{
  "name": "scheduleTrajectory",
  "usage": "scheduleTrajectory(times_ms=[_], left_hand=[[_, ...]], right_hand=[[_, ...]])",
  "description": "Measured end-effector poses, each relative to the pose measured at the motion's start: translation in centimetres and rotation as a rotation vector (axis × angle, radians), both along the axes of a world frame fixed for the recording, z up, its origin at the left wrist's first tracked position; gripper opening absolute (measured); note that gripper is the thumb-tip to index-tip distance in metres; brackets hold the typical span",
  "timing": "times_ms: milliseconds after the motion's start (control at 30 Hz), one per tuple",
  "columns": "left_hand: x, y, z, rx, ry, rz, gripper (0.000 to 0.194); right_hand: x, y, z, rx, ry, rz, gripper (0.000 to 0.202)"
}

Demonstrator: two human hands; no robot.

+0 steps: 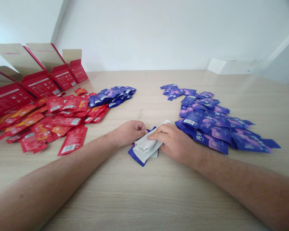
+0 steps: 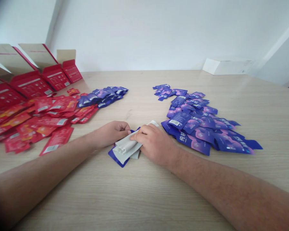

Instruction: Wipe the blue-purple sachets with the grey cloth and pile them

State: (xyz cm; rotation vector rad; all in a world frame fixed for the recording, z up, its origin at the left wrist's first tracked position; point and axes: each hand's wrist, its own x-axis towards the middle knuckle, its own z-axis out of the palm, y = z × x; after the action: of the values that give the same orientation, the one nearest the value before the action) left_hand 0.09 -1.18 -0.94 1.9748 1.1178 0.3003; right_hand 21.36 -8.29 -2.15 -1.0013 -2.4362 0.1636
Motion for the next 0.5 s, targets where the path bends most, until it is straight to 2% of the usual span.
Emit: scheduleTrajectory(times_ms=[167, 333, 500], left_hand=[[-0.01, 0.06, 0.03, 0.043, 0.015, -0.021, 0.029], [0.05, 0.01, -0.02, 0.008, 0.011, -0.002, 0.029], [0.07, 0.05, 0.07, 0.06, 0.028, -0.019, 0.03]], right_hand=[[-0.12, -0.19, 0.05, -0.001, -0.016, 0.1, 0.038], [0.15, 0.13, -0.01, 0.005, 0.017, -0.005, 0.04], [-0.08, -0.17, 0.03, -0.006, -0.01, 0.099, 0.04]])
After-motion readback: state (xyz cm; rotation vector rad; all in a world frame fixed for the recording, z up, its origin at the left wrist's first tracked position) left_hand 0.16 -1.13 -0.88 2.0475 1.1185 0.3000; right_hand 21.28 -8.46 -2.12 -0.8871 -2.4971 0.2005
